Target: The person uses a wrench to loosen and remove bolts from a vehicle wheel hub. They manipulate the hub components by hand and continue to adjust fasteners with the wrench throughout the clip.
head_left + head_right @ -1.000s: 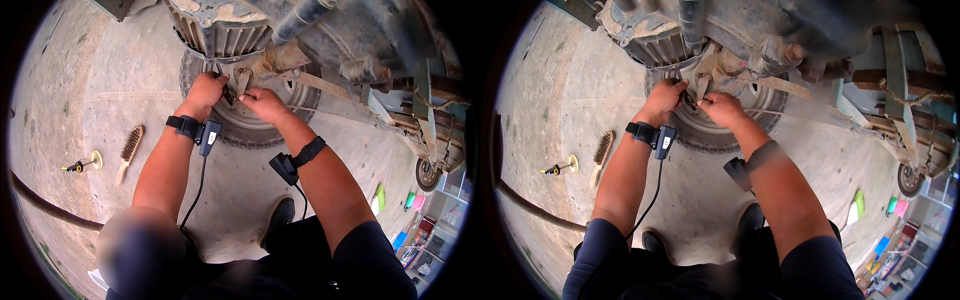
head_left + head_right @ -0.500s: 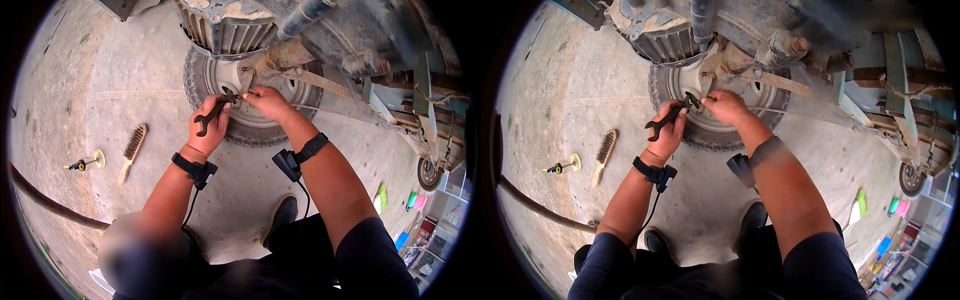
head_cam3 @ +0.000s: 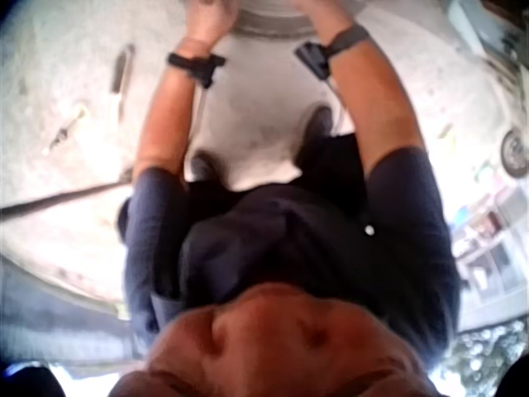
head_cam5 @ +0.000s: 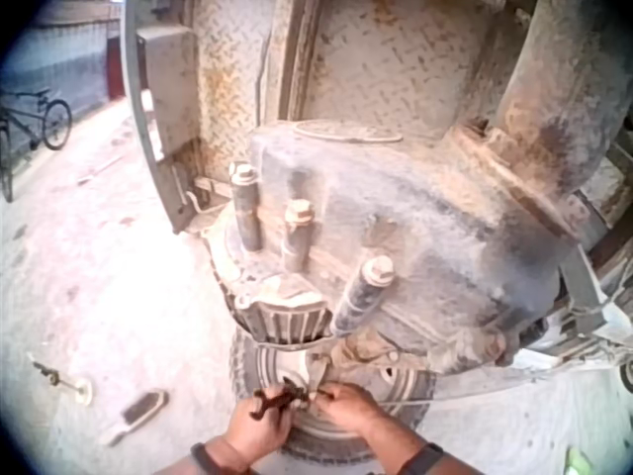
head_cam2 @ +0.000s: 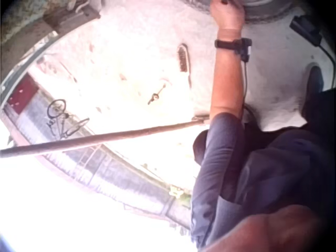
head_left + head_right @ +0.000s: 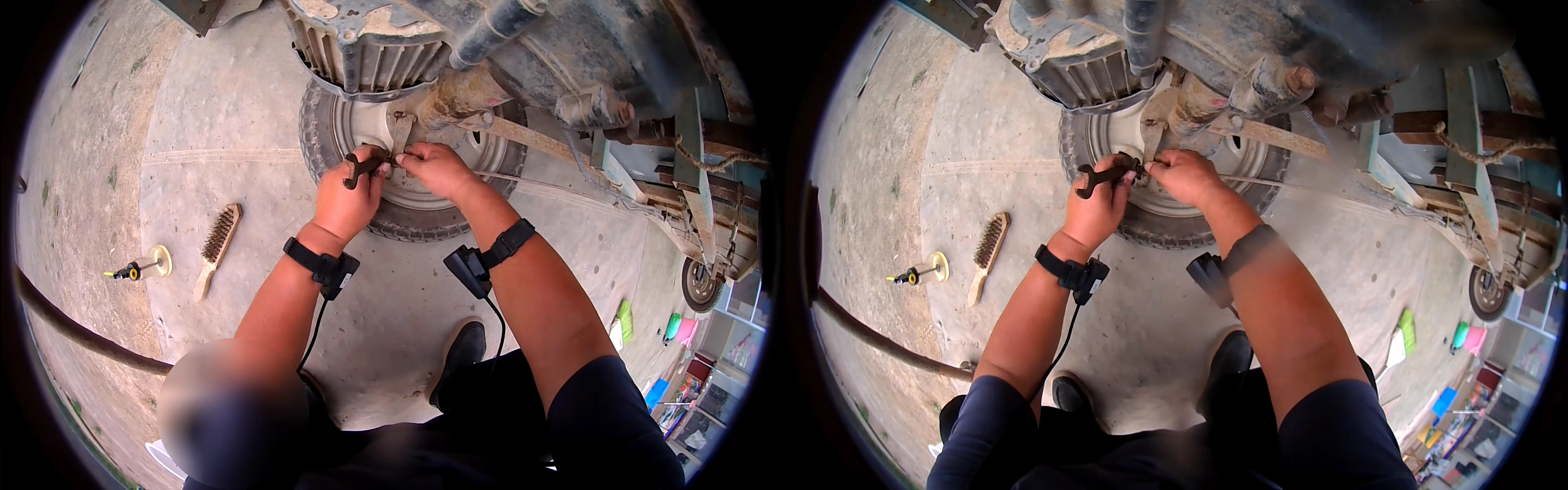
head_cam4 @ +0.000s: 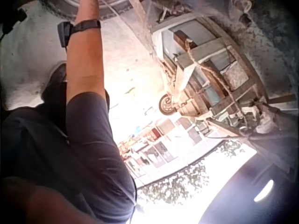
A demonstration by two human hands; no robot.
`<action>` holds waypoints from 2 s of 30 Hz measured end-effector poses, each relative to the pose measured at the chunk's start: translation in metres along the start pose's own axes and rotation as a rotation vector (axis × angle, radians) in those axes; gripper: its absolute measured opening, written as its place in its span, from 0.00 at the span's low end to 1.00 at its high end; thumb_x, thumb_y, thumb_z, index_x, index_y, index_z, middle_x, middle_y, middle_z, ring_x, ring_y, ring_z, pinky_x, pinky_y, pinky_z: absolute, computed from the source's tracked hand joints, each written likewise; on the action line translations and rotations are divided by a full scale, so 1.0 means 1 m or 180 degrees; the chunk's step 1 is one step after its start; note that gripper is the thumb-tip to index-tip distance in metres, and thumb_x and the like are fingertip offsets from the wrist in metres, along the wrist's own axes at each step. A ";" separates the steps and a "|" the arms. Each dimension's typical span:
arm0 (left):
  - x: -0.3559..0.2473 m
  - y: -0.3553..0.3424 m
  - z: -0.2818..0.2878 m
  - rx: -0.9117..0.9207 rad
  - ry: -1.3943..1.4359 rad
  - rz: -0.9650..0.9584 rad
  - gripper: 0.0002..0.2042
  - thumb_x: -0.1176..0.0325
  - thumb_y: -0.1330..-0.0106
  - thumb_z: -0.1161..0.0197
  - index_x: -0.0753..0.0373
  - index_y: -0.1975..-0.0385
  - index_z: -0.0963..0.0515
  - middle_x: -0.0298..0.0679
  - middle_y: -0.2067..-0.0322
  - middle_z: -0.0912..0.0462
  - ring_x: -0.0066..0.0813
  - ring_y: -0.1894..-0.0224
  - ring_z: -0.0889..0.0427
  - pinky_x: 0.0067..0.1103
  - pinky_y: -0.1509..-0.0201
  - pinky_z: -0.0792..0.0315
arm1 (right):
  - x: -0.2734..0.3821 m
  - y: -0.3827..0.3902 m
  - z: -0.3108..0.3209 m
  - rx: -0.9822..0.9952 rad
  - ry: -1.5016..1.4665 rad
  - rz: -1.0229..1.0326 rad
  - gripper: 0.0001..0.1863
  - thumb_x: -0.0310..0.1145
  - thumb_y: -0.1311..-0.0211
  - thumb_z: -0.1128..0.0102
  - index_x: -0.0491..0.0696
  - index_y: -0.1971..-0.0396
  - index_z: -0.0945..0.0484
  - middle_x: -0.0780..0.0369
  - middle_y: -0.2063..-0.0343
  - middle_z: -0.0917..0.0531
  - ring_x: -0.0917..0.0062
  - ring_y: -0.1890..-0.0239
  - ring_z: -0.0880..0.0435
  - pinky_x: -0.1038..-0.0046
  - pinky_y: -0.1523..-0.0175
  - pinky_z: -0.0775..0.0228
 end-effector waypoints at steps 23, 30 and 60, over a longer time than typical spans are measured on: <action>0.056 -0.057 -0.020 0.1186 0.1425 0.2777 0.18 0.60 0.28 0.40 0.75 0.66 0.21 0.41 0.76 0.21 0.29 0.76 0.27 0.29 0.71 0.32 | 0.003 0.004 0.000 -0.0036 0.0040 0.0042 0.25 0.57 0.35 0.45 0.53 0.52 0.16 0.58 0.56 0.13 0.60 0.50 0.16 0.62 0.44 0.26; 0.050 -0.051 -0.006 0.0996 0.1847 0.2520 0.13 0.62 0.26 0.41 0.68 0.62 0.22 0.32 0.76 0.25 0.19 0.79 0.31 0.20 0.79 0.39 | -0.001 0.001 -0.001 -0.0028 0.0042 0.0022 0.26 0.58 0.35 0.46 0.53 0.50 0.16 0.57 0.54 0.13 0.59 0.48 0.17 0.62 0.43 0.27; 0.001 -0.001 0.011 0.0092 0.0019 0.0157 0.07 0.71 0.33 0.35 0.62 0.59 0.24 0.47 0.68 0.15 0.53 0.65 0.15 0.36 0.63 0.22 | 0.003 0.001 0.000 -0.0008 0.0090 0.0030 0.26 0.57 0.36 0.45 0.52 0.51 0.16 0.56 0.52 0.14 0.59 0.47 0.17 0.62 0.41 0.28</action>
Point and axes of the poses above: each hand's wrist, its own y-axis away from the middle knuckle, its own z-axis out of the back of the hand, x = y × z, the point moved 4 cm from there along -y, towards the middle knuckle
